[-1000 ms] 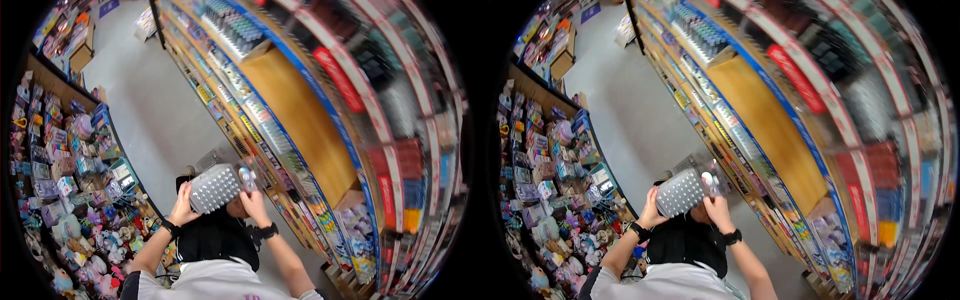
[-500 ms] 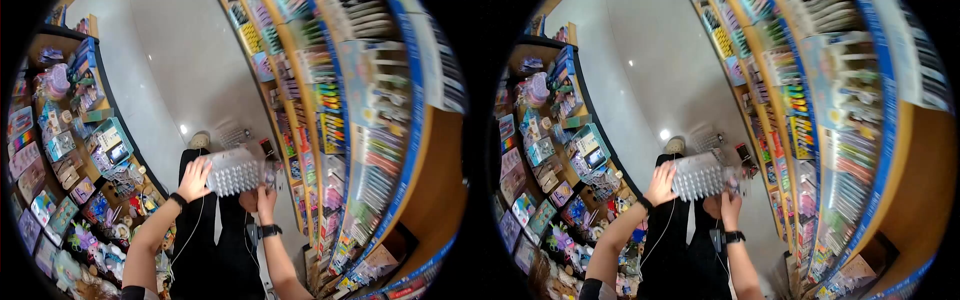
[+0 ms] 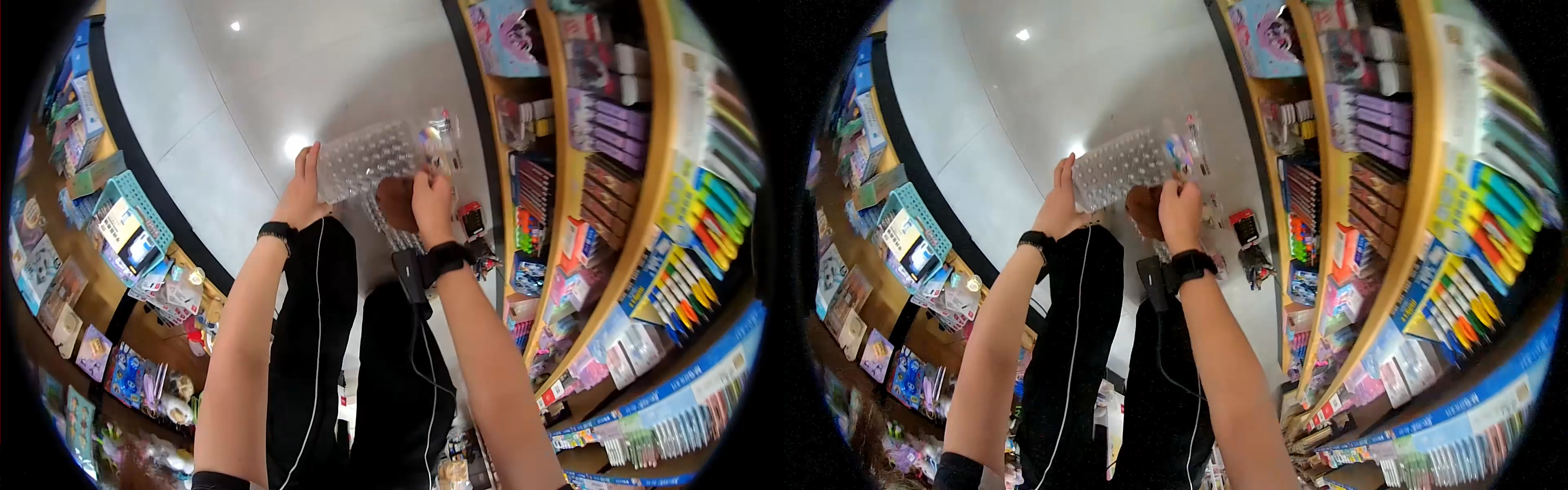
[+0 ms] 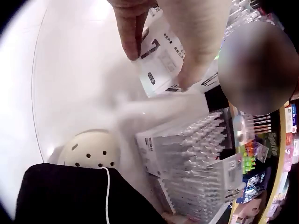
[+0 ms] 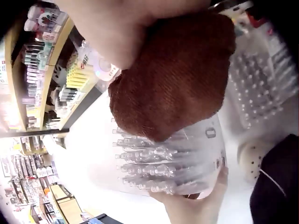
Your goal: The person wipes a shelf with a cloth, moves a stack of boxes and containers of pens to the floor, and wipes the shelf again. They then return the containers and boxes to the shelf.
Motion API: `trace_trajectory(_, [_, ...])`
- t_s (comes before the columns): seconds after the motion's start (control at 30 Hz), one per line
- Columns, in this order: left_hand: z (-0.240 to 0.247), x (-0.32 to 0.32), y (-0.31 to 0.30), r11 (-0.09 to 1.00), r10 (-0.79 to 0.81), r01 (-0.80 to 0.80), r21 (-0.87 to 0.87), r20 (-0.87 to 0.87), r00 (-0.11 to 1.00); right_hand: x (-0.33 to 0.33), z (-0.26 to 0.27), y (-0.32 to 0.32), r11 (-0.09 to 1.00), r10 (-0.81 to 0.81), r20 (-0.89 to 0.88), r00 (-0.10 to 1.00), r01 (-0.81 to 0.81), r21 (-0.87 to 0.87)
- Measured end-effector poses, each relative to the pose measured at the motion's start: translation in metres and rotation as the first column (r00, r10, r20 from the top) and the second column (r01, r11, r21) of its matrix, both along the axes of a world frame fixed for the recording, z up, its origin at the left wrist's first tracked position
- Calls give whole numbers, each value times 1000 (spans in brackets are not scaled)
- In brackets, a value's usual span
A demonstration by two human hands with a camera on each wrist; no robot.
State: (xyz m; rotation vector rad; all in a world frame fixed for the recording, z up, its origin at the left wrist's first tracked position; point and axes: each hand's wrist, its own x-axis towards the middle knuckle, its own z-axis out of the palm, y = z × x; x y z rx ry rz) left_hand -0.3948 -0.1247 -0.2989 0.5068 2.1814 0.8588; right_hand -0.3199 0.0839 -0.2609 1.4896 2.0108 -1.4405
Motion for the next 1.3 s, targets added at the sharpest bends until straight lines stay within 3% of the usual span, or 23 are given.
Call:
trace_trajectory(0.2, [-71, 19, 18, 998, -51, 48, -50, -53, 997, 23, -85, 20, 981, -87, 57, 995, 96, -167])
trace_trajectory(0.4, [-104, 34, 32, 993, -4, 34, -114, 252, 968, 39, -116, 22, 862, -352, 43, 935, 342, -375])
trace_trajectory(0.43, [-102, 38, 32, 990, -44, 75, -119, 240, 970, 39, -120, 25, 793, -366, 188, 912, 411, -451])
trace_trajectory(0.57, [-87, 44, 21, 951, -213, 231, -207, 110, 971, 42, -97, 20, 744, -453, 116, 884, 446, -498])
trace_trajectory(0.6, [-81, 43, 15, 934, -254, 261, -243, 60, 965, 43, -78, 15, 753, -471, 113, 875, 466, -465])
trace_trajectory(0.63, [-71, 41, 9, 925, -203, 233, -302, 125, 971, 45, -56, 11, 762, -487, 108, 867, 482, -431])
trace_trajectory(0.67, [-58, 39, 1, 910, -145, 205, -359, 188, 972, 48, -31, 10, 689, -544, 99, 833, 511, -514])
trace_trajectory(0.73, [-29, 38, -14, 907, -138, 222, -358, 245, 960, 60, 18, 12, 695, -490, 9, 872, 397, -600])
trace_trajectory(0.8, [19, 39, -21, 944, -131, 188, -271, 215, 968, 75, 67, 9, 760, -445, -11, 896, 371, -534])
trace_trajectory(0.87, [74, 35, -19, 924, -153, 231, -306, 258, 954, 85, 128, 13, 819, -340, 28, 940, 310, -482])
trace_trajectory(0.93, [129, 33, -16, 947, -117, 194, -258, 285, 951, 110, 169, 14, 948, -113, -26, 993, 100, -304])
trace_trajectory(1.0, [169, 37, -16, 961, -78, 143, -236, 267, 961, 117, 224, 18, 915, -120, 35, 992, 125, -383])
trace_trajectory(1.07, [196, 43, -22, 972, -79, 128, -197, 242, 967, 116, 279, 16, 893, -142, -113, 983, 78, -443])
trace_trajectory(1.13, [221, 45, -26, 987, -44, 75, -139, 215, 976, 102, 337, 17, 885, -81, -81, 993, 34, -465])
trace_trajectory(1.2, [250, 38, -23, 981, -14, 56, -185, 218, 976, 80, 396, 23, 890, -47, -264, 963, -79, -448])
trace_trajectory(1.23, [270, 31, -20, 976, -38, 86, -198, 235, 971, 59, 446, 32, 901, 24, -273, 962, -139, -410])
trace_trajectory(1.3, [302, 20, -24, 966, -61, 118, -229, 241, 969, 38, 524, 46, 965, 123, -375, 919, -199, -173])
